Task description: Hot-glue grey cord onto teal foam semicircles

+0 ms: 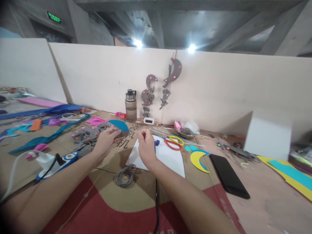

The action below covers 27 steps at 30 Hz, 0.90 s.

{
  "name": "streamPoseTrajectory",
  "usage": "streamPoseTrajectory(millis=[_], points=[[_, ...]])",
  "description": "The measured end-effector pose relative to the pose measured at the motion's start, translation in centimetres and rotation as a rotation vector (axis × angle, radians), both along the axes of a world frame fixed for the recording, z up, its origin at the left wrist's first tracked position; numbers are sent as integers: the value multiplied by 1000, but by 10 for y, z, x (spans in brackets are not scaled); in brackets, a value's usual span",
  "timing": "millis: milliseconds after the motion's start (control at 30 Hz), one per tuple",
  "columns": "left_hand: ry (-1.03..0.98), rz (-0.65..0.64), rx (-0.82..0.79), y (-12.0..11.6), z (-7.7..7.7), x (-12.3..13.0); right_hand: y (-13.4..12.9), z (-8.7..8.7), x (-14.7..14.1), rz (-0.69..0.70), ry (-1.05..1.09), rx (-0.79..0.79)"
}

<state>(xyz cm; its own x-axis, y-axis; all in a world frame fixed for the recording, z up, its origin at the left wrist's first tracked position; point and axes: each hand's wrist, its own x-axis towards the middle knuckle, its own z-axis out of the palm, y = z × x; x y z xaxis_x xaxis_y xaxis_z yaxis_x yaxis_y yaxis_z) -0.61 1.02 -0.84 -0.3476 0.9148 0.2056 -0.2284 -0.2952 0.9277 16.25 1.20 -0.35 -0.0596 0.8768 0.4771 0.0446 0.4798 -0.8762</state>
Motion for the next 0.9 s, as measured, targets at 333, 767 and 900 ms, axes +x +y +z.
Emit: streamPoseTrajectory(millis=[333, 767, 900], points=[[12, -42, 14, 3, -8, 2, -17, 5, 44, 448, 400, -345], [64, -61, -7, -1, -7, 7, -85, -25, 37, 459, -1043, 419], [72, -54, -27, 0, -9, 6, -82, -26, 37, 391, -1030, 368]])
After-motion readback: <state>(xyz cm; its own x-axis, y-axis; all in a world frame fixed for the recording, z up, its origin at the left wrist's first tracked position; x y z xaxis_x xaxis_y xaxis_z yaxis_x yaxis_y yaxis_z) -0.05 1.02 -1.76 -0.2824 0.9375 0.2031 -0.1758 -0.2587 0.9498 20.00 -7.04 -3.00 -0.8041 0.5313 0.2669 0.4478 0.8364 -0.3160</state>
